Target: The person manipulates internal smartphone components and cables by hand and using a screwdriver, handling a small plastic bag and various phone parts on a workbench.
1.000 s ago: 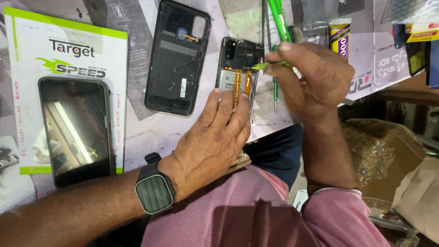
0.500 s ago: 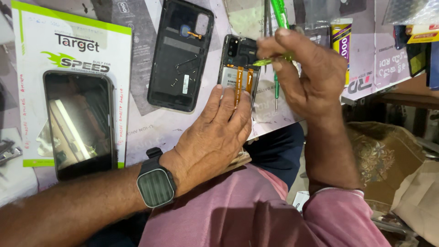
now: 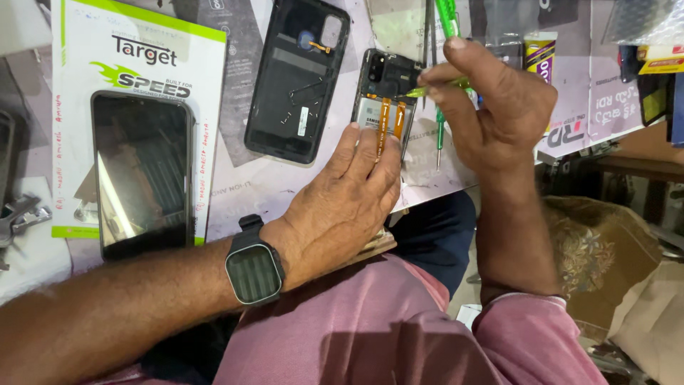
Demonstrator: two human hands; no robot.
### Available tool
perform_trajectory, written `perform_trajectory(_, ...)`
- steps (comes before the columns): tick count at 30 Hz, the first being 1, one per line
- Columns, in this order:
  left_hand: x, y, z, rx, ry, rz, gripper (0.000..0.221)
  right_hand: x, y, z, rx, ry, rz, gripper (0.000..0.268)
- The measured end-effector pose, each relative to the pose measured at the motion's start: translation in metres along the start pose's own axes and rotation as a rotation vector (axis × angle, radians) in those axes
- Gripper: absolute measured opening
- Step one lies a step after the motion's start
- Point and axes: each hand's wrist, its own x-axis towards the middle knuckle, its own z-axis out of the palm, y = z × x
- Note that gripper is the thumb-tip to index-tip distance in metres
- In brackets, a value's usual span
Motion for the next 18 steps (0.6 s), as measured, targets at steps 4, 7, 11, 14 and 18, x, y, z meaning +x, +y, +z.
perform_trajectory(4,-0.0016,-0.0002,-0.0019,0.057,0.008,0.006,0.053,0.0027,-0.0001,0.0000,-0.015,-0.006,-0.013,0.045)
perform_trajectory(7,-0.0007,0.0003,-0.0016,0.028,0.015,-0.004,0.051,0.0019,0.0024,0.0006,0.034,-0.010,-0.019,0.044)
perform_trajectory(11,-0.0008,-0.0001,-0.0014,0.026,0.015,0.002,0.050,-0.0002,0.0061,0.0008,0.019,0.005,-0.033,0.045)
perform_trajectory(14,-0.0002,-0.0003,-0.0017,0.011,0.009,0.011,0.049,-0.0004,0.0084,-0.0021,-0.053,0.032,-0.080,0.049)
perform_trajectory(18,-0.0014,0.0004,-0.0014,0.017,0.028,0.007,0.050,-0.0029,0.0072,0.0016,0.170,0.014,0.014,0.045)
